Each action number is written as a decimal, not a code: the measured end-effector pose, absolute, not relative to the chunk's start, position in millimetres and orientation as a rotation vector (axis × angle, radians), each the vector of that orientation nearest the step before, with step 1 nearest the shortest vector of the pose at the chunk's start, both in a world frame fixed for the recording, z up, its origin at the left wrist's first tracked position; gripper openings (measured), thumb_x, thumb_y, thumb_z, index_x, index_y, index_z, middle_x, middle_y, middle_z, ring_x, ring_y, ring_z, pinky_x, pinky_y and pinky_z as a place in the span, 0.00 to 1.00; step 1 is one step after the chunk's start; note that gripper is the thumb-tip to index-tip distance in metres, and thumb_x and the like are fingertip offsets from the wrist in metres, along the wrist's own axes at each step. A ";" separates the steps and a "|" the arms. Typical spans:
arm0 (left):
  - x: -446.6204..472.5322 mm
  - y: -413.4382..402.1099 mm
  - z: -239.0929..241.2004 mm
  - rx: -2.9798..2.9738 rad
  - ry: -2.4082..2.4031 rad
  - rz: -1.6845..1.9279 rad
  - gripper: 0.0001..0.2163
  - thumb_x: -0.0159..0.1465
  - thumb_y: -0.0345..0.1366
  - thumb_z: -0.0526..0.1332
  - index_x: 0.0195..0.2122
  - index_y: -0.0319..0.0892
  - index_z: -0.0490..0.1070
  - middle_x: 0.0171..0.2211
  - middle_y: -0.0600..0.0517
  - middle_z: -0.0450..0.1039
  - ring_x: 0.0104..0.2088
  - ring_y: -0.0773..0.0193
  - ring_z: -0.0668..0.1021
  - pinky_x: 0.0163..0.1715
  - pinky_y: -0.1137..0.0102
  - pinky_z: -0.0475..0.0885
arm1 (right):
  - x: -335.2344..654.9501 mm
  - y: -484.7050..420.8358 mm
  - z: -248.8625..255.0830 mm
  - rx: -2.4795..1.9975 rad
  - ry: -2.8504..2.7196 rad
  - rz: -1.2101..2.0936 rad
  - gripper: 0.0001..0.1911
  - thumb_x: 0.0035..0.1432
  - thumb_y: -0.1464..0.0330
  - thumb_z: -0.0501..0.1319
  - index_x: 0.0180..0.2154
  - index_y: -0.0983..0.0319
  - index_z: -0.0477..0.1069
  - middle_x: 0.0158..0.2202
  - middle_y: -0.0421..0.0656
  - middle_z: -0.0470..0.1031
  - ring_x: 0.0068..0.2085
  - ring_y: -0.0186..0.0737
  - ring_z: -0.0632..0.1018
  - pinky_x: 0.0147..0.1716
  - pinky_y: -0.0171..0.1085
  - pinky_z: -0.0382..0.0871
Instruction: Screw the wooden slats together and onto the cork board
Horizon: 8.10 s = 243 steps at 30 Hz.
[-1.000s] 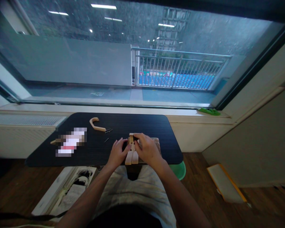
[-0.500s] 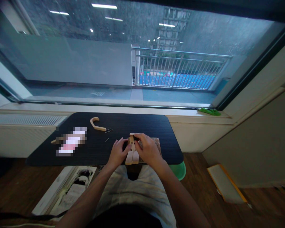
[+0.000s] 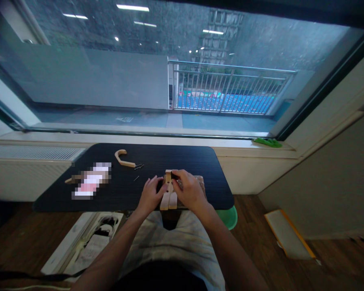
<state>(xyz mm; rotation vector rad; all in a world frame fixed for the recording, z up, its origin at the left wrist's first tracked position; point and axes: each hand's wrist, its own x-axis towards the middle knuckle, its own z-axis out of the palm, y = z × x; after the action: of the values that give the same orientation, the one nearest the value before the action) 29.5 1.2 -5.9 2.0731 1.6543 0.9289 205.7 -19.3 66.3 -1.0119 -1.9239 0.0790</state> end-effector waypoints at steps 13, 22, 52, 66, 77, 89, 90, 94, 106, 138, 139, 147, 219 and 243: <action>29.8 1.6 -6.6 2.089 1.668 0.931 0.16 0.65 0.45 0.53 0.47 0.41 0.71 0.50 0.43 0.75 0.59 0.50 0.70 0.62 0.48 0.56 | 206.7 -17.3 65.0 -1.021 -1.937 0.067 0.12 0.60 0.73 0.58 0.46 0.59 0.68 0.37 0.45 0.77 0.38 0.41 0.78 0.38 0.41 0.74; 30.2 1.0 -4.3 2.073 1.665 0.926 0.17 0.65 0.45 0.53 0.47 0.40 0.71 0.50 0.43 0.75 0.60 0.49 0.69 0.62 0.49 0.56 | 207.7 -17.9 65.9 -1.051 -1.978 0.032 0.10 0.61 0.71 0.58 0.46 0.60 0.69 0.35 0.45 0.75 0.35 0.41 0.76 0.35 0.40 0.72; 29.5 0.1 -3.3 2.069 1.654 0.925 0.16 0.65 0.44 0.53 0.47 0.41 0.70 0.50 0.43 0.75 0.60 0.49 0.69 0.62 0.48 0.56 | 205.9 -16.7 62.8 -1.171 -1.940 -0.032 0.09 0.61 0.68 0.59 0.44 0.61 0.71 0.32 0.43 0.75 0.32 0.39 0.76 0.32 0.37 0.69; 30.0 0.5 -4.4 2.076 1.656 0.926 0.17 0.65 0.45 0.53 0.47 0.40 0.71 0.50 0.42 0.75 0.60 0.49 0.69 0.62 0.48 0.55 | 202.1 -12.5 63.1 -1.096 -1.932 -0.003 0.09 0.60 0.69 0.59 0.44 0.61 0.70 0.31 0.43 0.74 0.29 0.38 0.75 0.30 0.36 0.70; 30.4 0.4 -2.6 2.066 1.658 0.922 0.17 0.65 0.45 0.53 0.47 0.41 0.71 0.50 0.43 0.75 0.59 0.49 0.69 0.62 0.48 0.55 | 206.5 -17.6 66.7 -1.089 -1.941 0.147 0.14 0.59 0.73 0.55 0.47 0.61 0.66 0.32 0.42 0.75 0.27 0.35 0.75 0.29 0.35 0.70; 29.7 0.9 -4.5 2.055 1.655 0.952 0.16 0.64 0.45 0.54 0.47 0.42 0.71 0.50 0.44 0.75 0.59 0.49 0.69 0.62 0.48 0.55 | 207.9 -16.7 67.3 -1.091 -1.949 0.173 0.14 0.60 0.72 0.56 0.49 0.61 0.66 0.32 0.41 0.74 0.30 0.36 0.76 0.31 0.36 0.71; 29.7 1.0 -4.7 2.055 1.656 0.948 0.16 0.64 0.45 0.54 0.47 0.42 0.71 0.50 0.43 0.75 0.59 0.49 0.69 0.62 0.48 0.55 | 208.1 -16.8 67.5 -1.089 -1.948 0.167 0.14 0.60 0.72 0.56 0.49 0.61 0.66 0.32 0.41 0.74 0.30 0.36 0.76 0.31 0.36 0.71; 29.5 0.9 -4.4 2.064 1.651 0.939 0.16 0.65 0.45 0.54 0.47 0.41 0.71 0.50 0.43 0.75 0.59 0.49 0.69 0.62 0.48 0.55 | 208.5 -17.3 67.2 -1.108 -1.945 0.136 0.13 0.60 0.72 0.57 0.48 0.61 0.68 0.32 0.42 0.74 0.29 0.36 0.75 0.29 0.36 0.70; 29.5 0.8 -4.4 2.073 1.651 0.948 0.16 0.65 0.45 0.53 0.47 0.43 0.71 0.49 0.44 0.75 0.59 0.49 0.69 0.62 0.47 0.56 | 208.1 -18.0 66.7 -1.154 -1.946 0.090 0.13 0.61 0.70 0.58 0.48 0.59 0.70 0.31 0.42 0.74 0.30 0.37 0.76 0.29 0.35 0.68; 30.1 0.9 -4.2 2.064 1.656 0.921 0.17 0.65 0.45 0.53 0.48 0.39 0.71 0.50 0.42 0.75 0.60 0.49 0.69 0.62 0.48 0.55 | 205.8 -15.1 64.6 -1.109 -1.951 0.009 0.11 0.63 0.69 0.58 0.47 0.61 0.69 0.34 0.43 0.73 0.29 0.36 0.74 0.28 0.36 0.67; 30.2 0.9 -4.0 2.064 1.656 0.922 0.17 0.65 0.45 0.53 0.48 0.39 0.71 0.50 0.42 0.75 0.60 0.49 0.69 0.62 0.48 0.55 | 205.8 -15.1 64.6 -1.111 -1.949 0.011 0.11 0.62 0.69 0.58 0.47 0.61 0.69 0.34 0.43 0.73 0.29 0.36 0.74 0.28 0.36 0.67; 29.7 0.7 -4.9 2.067 1.654 0.934 0.17 0.65 0.45 0.53 0.48 0.40 0.71 0.50 0.42 0.75 0.60 0.49 0.69 0.62 0.48 0.55 | 204.5 -14.8 66.8 -1.088 -1.981 0.062 0.11 0.61 0.69 0.59 0.47 0.61 0.69 0.34 0.43 0.72 0.28 0.35 0.73 0.27 0.34 0.66; 27.7 1.3 -2.9 2.078 1.660 0.929 0.16 0.65 0.45 0.53 0.47 0.43 0.71 0.49 0.44 0.75 0.59 0.49 0.70 0.61 0.47 0.56 | 206.4 -19.0 66.5 -1.043 -2.034 0.111 0.16 0.61 0.72 0.56 0.52 0.59 0.66 0.40 0.45 0.72 0.32 0.36 0.74 0.31 0.36 0.70; 27.0 1.5 -3.2 2.074 1.667 0.906 0.18 0.65 0.45 0.52 0.48 0.39 0.70 0.50 0.42 0.75 0.60 0.49 0.68 0.63 0.49 0.55 | 203.0 -16.5 73.3 -1.027 -2.033 0.174 0.16 0.57 0.75 0.59 0.48 0.59 0.65 0.35 0.41 0.73 0.30 0.34 0.74 0.29 0.33 0.67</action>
<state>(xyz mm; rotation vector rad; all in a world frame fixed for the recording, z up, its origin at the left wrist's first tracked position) 27.0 1.5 -3.2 2.0743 1.6672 0.9062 203.0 -16.5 73.3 -1.0266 -2.0328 0.1741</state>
